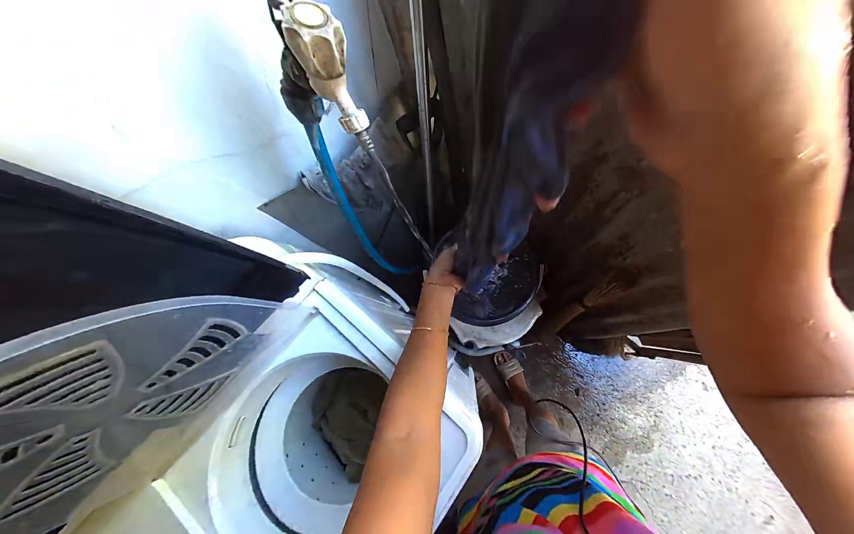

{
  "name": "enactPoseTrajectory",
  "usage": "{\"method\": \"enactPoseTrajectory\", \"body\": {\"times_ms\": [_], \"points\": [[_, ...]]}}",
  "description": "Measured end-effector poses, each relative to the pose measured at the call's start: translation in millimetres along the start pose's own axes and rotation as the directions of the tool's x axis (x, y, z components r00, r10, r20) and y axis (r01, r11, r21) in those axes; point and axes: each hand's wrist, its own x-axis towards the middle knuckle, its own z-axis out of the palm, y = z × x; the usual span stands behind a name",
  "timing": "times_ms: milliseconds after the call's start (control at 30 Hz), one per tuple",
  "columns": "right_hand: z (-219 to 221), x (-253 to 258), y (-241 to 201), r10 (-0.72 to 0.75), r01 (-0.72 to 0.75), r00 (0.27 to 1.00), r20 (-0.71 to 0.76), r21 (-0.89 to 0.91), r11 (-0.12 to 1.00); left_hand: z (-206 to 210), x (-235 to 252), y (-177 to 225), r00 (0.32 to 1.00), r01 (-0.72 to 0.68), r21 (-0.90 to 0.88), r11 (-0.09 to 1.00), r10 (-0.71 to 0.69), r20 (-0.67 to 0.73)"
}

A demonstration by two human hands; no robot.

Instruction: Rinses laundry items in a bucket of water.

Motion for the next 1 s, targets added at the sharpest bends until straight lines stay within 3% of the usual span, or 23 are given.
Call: {"method": "enactPoseTrajectory", "body": {"times_ms": [67,133,267,300,333,367,433,500,533,600,733,867,933,1000], "points": [[5.8,-12.1,42.6,0.074,-0.051,0.977,0.202,-0.118,0.992,-1.1,4.1,10.4,0.995,-0.052,0.031,0.998,0.05,0.081],[14.7,-36.9,107.2,0.264,-0.131,0.907,0.329,-0.375,0.918,4.9,2.1,18.5,0.985,-0.13,0.066,0.989,0.122,0.124],[41.1,-98.0,240.8,0.726,-0.319,0.601,0.334,-0.733,0.601,14.4,-4.4,26.1,0.955,-0.226,0.23,0.947,0.169,0.242],[44.4,-108.0,264.2,0.774,-0.333,0.548,0.316,-0.767,0.549,15.6,-3.6,26.6,0.949,-0.24,0.263,0.935,0.168,0.268],[46.6,-115.3,279.8,0.779,-0.366,0.554,0.294,-0.754,0.545,17.1,-3.3,26.3,0.942,-0.259,0.287,0.922,0.175,0.286],[48.4,-118.2,286.6,0.758,-0.435,0.59,0.279,-0.681,0.589,19.6,-5.1,25.9,0.933,-0.283,0.305,0.909,0.188,0.305],[56.9,-116.4,291.7,0.695,-0.617,0.669,0.263,-0.325,0.717,22.8,-10.4,26.1,0.907,-0.334,0.349,0.876,0.197,0.373],[65.8,-109.2,290.3,0.684,-0.725,0.672,0.284,0.063,0.686,24.8,-12.4,25.0,0.878,-0.383,0.381,0.842,0.203,0.434],[67.6,-105.4,292.1,0.687,-0.737,0.67,0.282,0.138,0.662,25.4,-11.1,24.0,0.865,-0.415,0.405,0.814,0.215,0.454],[66.5,-99.0,296.6,0.695,-0.723,0.688,0.21,0.108,0.682,24.1,-7.2,22.8,0.849,-0.488,0.479,0.729,0.269,0.455],[38.4,-88.3,295.0,0.672,-0.673,0.74,0.022,0.031,0.739,16.2,-24.6,33.2,0.878,-0.46,0.673,0.579,0.407,0.251],[1.2,-82.2,295.4,0.676,-0.642,0.734,-0.062,0.261,0.721,9.1,-21.0,43.3,0.882,-0.392,0.853,0.345,0.404,0.242],[-4.1,-81.8,293.5,0.698,-0.637,0.714,-0.055,0.363,0.68,10.4,-15.7,44.5,0.875,-0.421,0.846,0.328,0.394,0.283],[-1.1,-82.6,288.8,0.736,-0.633,0.673,-0.067,0.461,0.621,11.6,-14.0,47.5,0.854,-0.489,0.757,0.433,0.416,0.313]]}}
